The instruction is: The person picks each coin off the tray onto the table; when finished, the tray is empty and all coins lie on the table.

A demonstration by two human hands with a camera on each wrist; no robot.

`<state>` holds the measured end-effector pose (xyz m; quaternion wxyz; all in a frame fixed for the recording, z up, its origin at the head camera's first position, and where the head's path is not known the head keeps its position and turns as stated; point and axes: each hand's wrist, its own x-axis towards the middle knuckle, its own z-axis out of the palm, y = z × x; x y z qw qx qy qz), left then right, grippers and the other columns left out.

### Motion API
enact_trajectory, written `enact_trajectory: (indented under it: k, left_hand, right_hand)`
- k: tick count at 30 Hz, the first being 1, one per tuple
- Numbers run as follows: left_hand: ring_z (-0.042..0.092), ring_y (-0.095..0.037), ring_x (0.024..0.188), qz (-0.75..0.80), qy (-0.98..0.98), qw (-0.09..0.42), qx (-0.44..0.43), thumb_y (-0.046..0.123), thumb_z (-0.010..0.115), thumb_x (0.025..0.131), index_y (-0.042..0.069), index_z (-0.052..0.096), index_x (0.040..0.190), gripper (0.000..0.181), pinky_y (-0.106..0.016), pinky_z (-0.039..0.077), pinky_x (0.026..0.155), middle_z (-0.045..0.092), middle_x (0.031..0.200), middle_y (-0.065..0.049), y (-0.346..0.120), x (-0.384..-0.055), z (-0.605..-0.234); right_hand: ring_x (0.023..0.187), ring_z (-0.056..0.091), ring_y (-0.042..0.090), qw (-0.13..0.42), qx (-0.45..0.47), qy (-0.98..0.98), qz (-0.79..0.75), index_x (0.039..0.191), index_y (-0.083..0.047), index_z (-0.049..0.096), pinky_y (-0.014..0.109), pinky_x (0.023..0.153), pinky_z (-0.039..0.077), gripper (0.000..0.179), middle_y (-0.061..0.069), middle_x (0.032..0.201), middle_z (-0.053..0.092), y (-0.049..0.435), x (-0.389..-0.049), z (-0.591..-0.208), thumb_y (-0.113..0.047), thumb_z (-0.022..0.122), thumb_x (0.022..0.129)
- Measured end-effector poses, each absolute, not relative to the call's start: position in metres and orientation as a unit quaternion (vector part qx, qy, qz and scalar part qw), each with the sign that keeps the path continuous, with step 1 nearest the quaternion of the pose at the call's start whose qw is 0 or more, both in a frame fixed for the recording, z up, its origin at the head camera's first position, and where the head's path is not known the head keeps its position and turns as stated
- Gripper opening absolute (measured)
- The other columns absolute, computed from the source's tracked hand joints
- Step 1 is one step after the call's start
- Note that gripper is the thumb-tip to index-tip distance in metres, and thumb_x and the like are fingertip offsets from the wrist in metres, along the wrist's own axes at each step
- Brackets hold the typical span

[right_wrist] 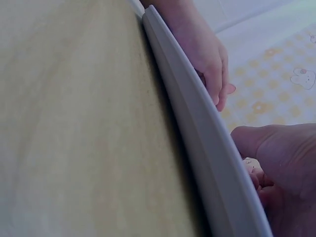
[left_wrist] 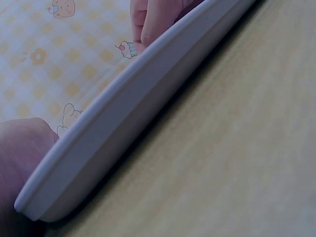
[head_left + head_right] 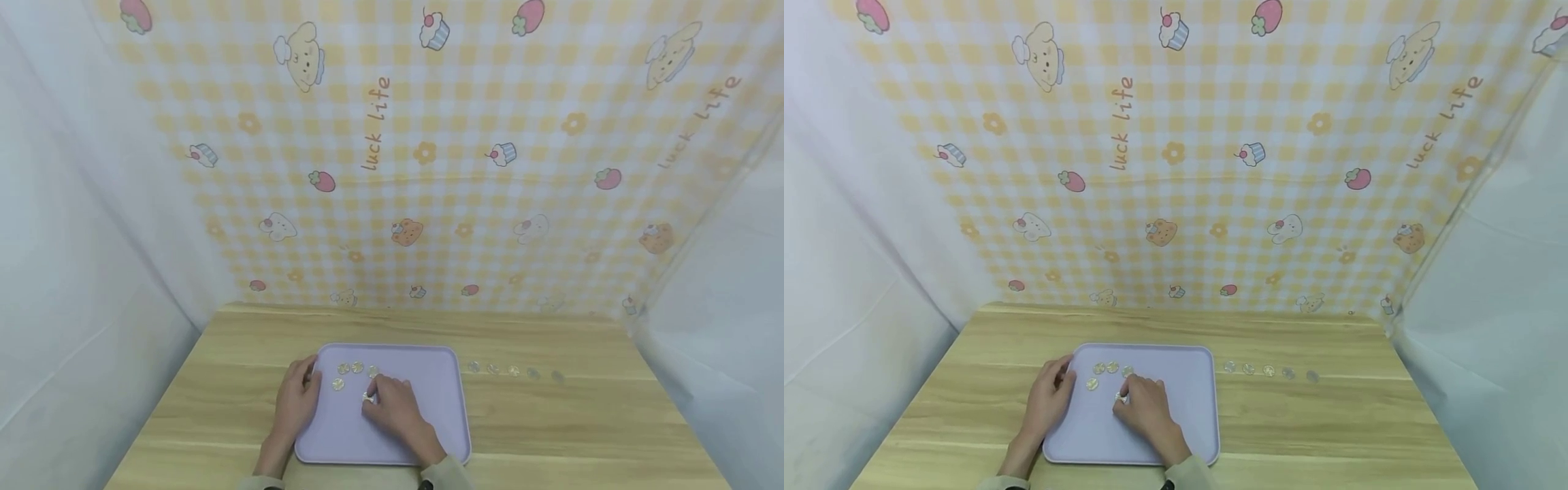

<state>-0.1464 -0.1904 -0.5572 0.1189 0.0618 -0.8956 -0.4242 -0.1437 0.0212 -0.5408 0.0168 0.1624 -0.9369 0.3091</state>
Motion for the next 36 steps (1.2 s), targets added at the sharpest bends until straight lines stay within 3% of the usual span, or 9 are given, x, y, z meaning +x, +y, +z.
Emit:
enact_trajectory:
  k: [5,11,15,18,25,36]
  left_hand:
    - [0.056,-0.018,0.097,-0.425,-0.896,0.117,0.062,0.015,0.056,0.101,0.002,0.056,0.137,0.039,-0.032,0.052,0.084,0.061,0.116,-0.01,-0.192,-0.146,-0.557]
    - [0.057,-0.017,0.096,-0.425,-0.895,0.123,0.06,0.015,0.057,0.1,0.001,0.057,0.136,0.039,-0.031,0.052,0.083,0.061,0.115,-0.009,-0.193,-0.146,-0.557]
    - [0.056,-0.017,0.095,-0.424,-0.895,0.123,0.058,0.015,0.056,0.1,0.001,0.056,0.137,0.039,-0.028,0.052,0.081,0.061,0.114,-0.009,-0.193,-0.146,-0.558]
    - [0.056,-0.017,0.095,-0.426,-0.894,0.124,0.062,0.015,0.057,0.1,0.001,0.057,0.136,0.039,-0.028,0.052,0.081,0.061,0.114,-0.009,-0.192,-0.147,-0.559]
    - [0.056,-0.017,0.097,-0.43,-0.894,0.114,0.06,0.016,0.056,0.101,0.002,0.056,0.138,0.039,-0.031,0.052,0.084,0.061,0.119,-0.01,-0.19,-0.148,-0.559]
    - [0.057,-0.018,0.098,-0.425,-0.895,0.12,0.065,0.016,0.056,0.1,0.002,0.056,0.137,0.04,-0.031,0.053,0.084,0.061,0.119,-0.01,-0.19,-0.145,-0.555]
  right_hand:
    - [0.067,0.042,0.002,0.016,0.18,-0.925,0.334,0.086,-0.018,0.062,0.025,0.071,0.037,0.01,-0.013,0.071,0.048,0.026,-0.145,-0.544,-0.019,0.071,0.08]
    - [0.079,0.049,0.002,-0.016,0.2,-0.895,0.398,0.099,-0.015,0.068,0.022,0.071,0.046,0.015,-0.009,0.089,0.059,0.036,-0.149,-0.541,-0.018,0.072,0.086]
    - [0.087,0.051,0.003,-0.013,0.236,-0.902,0.362,0.107,-0.01,0.072,0.022,0.079,0.05,0.022,-0.007,0.097,0.061,0.036,-0.149,-0.538,-0.017,0.073,0.085]
    - [0.086,0.051,0.001,-0.009,0.238,-0.912,0.335,0.106,-0.009,0.074,0.021,0.08,0.05,0.021,-0.008,0.095,0.06,0.034,-0.148,-0.538,-0.016,0.072,0.086]
    - [0.071,0.046,0.005,0.005,0.199,-0.925,0.325,0.094,-0.004,0.072,0.022,0.066,0.046,0.015,-0.005,0.078,0.054,0.029,-0.144,-0.53,-0.01,0.075,0.081]
    - [0.066,0.046,0.01,-0.043,0.133,-0.93,0.341,0.088,-0.007,0.064,0.028,0.062,0.042,0.016,-0.004,0.073,0.053,0.025,-0.146,-0.528,-0.015,0.072,0.076]
